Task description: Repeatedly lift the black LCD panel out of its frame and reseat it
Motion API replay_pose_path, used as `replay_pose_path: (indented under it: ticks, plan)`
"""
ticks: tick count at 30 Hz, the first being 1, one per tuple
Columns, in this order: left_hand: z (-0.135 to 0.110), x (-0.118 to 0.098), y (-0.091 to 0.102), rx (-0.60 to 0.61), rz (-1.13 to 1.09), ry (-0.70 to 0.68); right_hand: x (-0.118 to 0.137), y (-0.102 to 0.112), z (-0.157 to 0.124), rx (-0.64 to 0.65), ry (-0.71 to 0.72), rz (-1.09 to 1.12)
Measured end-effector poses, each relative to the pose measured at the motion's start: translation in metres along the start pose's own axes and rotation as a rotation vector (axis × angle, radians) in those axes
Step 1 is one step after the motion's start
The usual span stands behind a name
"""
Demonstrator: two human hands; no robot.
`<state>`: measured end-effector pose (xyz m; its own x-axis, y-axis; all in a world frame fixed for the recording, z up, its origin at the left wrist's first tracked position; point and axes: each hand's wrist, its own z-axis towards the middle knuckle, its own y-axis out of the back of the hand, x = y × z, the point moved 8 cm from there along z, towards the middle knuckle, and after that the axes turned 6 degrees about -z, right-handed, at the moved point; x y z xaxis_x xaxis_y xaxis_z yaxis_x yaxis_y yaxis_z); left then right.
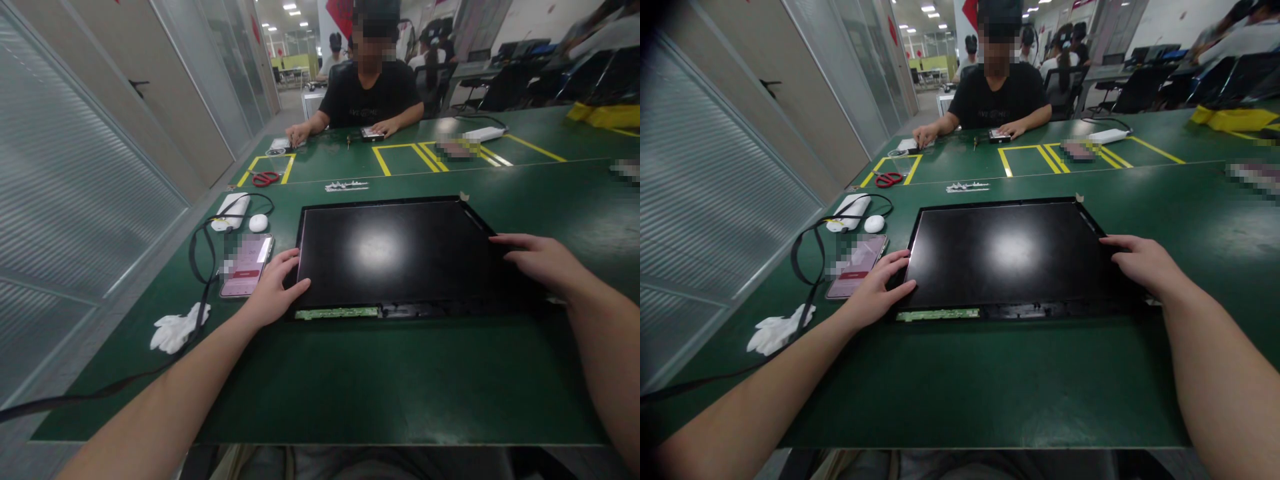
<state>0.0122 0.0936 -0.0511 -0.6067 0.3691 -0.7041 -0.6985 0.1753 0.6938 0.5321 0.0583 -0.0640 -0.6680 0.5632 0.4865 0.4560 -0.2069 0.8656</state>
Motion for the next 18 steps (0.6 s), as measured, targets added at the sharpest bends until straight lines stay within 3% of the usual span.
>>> replay_pose_path:
  ticks: [12,18]
  plan:
    - [-0.002,-0.007,0.000,-0.053,0.064,-0.014,-0.002,-0.001,0.001,0.001,0.019,-0.013]
    - [-0.007,-0.020,0.011,-0.053,0.032,-0.061,0.009,0.003,-0.003,0.005,0.067,-0.133]
